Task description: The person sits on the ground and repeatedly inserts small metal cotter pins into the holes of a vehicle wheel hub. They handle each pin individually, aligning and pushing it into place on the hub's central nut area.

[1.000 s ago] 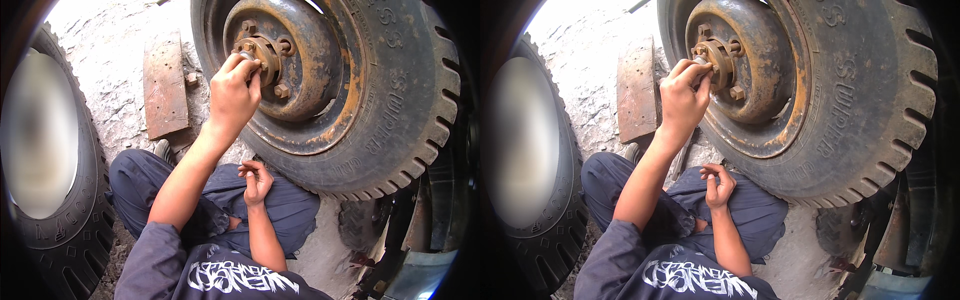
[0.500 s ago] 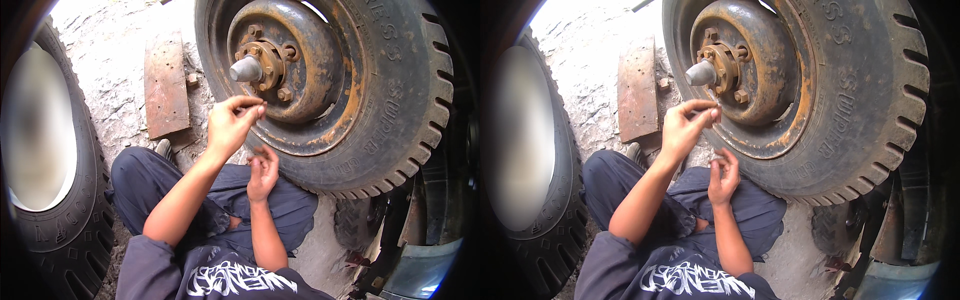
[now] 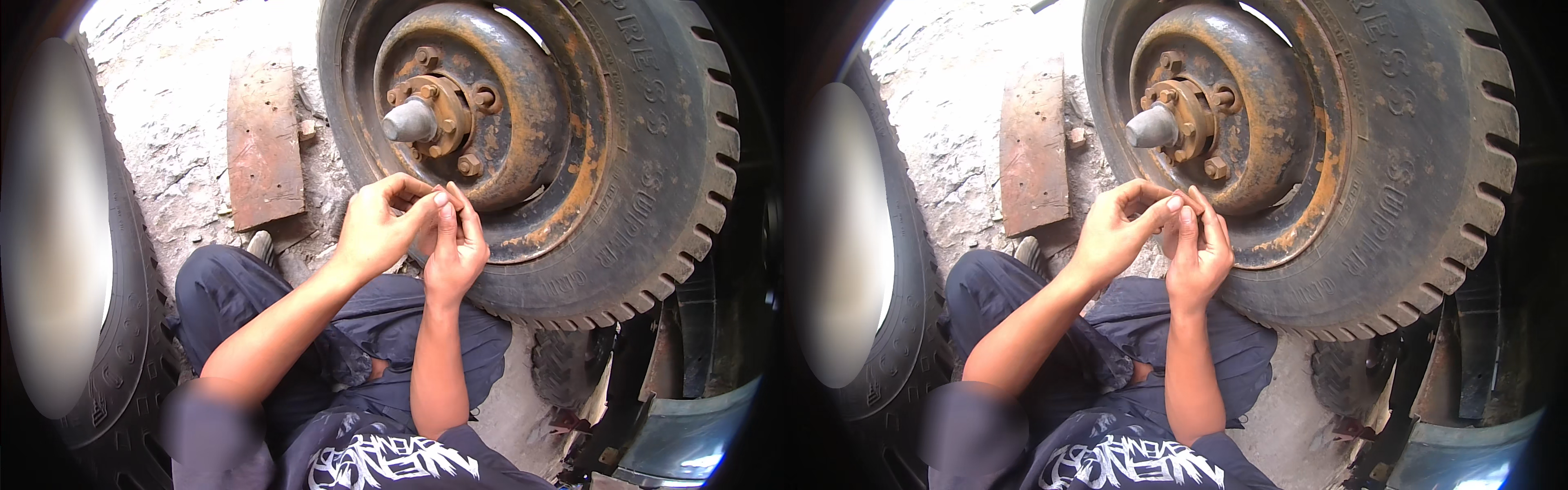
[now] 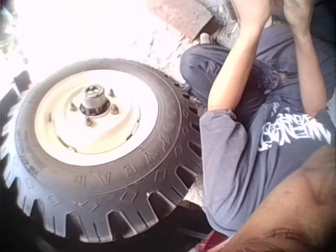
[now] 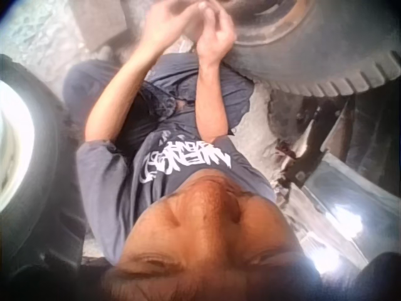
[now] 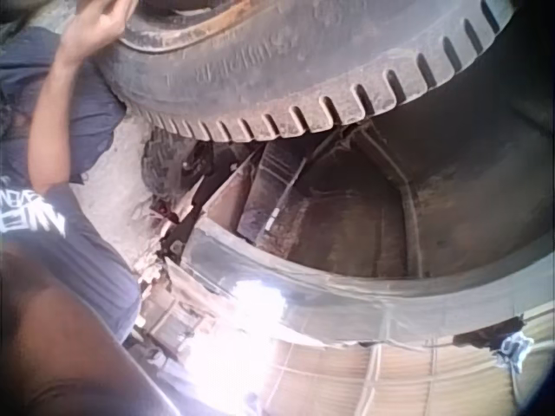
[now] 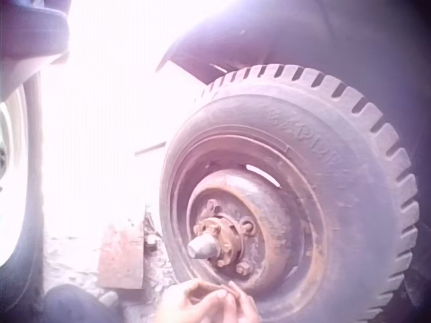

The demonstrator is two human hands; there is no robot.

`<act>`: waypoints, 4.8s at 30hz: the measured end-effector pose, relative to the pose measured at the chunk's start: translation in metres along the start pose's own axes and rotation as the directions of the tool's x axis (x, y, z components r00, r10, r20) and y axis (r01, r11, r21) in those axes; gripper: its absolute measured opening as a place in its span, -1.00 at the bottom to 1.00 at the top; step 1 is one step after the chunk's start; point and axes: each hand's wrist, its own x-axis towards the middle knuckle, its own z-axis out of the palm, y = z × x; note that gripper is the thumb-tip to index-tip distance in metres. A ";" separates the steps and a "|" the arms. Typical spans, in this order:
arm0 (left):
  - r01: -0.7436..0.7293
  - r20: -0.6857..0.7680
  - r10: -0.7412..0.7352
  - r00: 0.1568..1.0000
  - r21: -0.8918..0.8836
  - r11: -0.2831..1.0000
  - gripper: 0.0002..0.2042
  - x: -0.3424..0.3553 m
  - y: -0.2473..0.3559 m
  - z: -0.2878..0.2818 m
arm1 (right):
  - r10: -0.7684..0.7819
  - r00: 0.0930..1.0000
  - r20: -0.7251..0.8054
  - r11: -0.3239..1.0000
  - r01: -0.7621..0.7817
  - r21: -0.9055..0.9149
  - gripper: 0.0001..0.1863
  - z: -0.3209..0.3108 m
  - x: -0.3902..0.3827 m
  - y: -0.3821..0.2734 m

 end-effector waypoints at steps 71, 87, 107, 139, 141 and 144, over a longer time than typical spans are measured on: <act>0.000 -0.353 -0.102 0.930 -0.279 0.960 -0.80 0.008 -0.034 0.003 | -0.500 0.865 -0.048 0.723 0.386 -0.572 -0.73 0.027 0.067 0.000; -0.027 -0.350 -0.073 0.934 -0.270 0.962 -0.78 0.010 -0.031 0.008 | -0.540 0.822 0.182 0.579 0.520 -0.628 -0.76 0.027 0.084 -0.024; -0.014 -0.329 -0.071 0.942 -0.248 0.969 -0.77 0.005 -0.040 0.007 | -0.557 0.814 0.168 0.564 0.519 -0.642 -0.75 0.018 0.082 -0.031; -0.028 -0.345 -0.053 0.937 -0.224 0.974 -0.74 0.009 -0.044 0.003 | -0.527 0.834 0.161 0.655 0.520 -0.549 -0.76 0.027 0.089 -0.021; -0.033 -0.352 -0.064 0.934 -0.263 0.964 -0.76 0.005 -0.041 -0.001 | -0.495 0.859 0.132 0.700 0.484 -0.524 -0.77 0.018 0.086 -0.010; 0.014 -0.280 -0.112 0.953 -0.328 0.945 -0.79 0.008 -0.030 0.001 | -0.450 0.889 0.086 0.732 0.422 -0.534 -0.78 0.016 0.085 -0.010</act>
